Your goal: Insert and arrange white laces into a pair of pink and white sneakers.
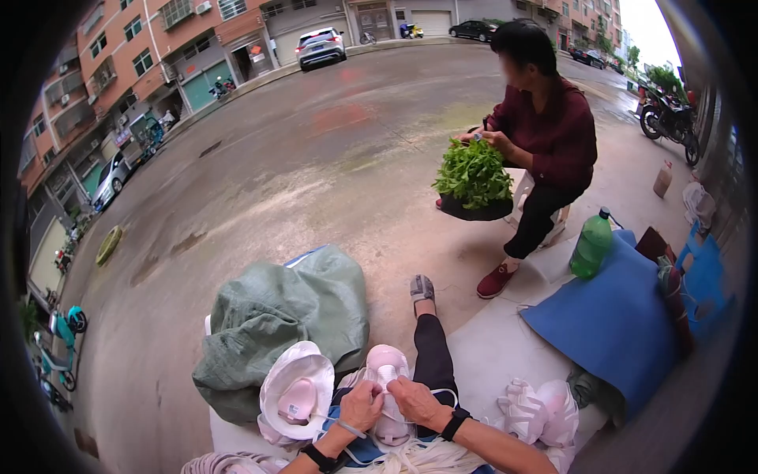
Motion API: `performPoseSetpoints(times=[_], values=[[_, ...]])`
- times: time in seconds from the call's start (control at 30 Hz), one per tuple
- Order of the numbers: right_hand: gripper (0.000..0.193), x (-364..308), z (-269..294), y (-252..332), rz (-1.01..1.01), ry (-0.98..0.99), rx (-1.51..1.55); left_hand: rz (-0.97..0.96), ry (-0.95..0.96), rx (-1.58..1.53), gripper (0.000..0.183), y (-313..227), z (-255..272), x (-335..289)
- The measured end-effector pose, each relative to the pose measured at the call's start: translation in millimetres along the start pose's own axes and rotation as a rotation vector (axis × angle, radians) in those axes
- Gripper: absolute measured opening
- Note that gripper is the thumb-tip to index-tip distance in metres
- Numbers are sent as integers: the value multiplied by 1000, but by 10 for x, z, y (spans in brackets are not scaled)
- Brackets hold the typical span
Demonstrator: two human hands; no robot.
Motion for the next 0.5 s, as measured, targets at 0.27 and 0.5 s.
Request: performPoseSetpoints(times=[0.27,0.5], values=[[11,72,-160,-55,-35,-12,161,33,94,11,13,50,118,83],[15,59,-45,110,-12,40,-13,-14,154,52,13,85,67,101]])
Point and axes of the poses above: each hand's wrist, its own x-axis towards the middle knuckle, its own z-axis out of the back of the hand, y = z × x, the point moved 3 cm from there along x, towards the middle knuckle, and after that the axes turned 11 degrees about -y, right-handed, at the moved point
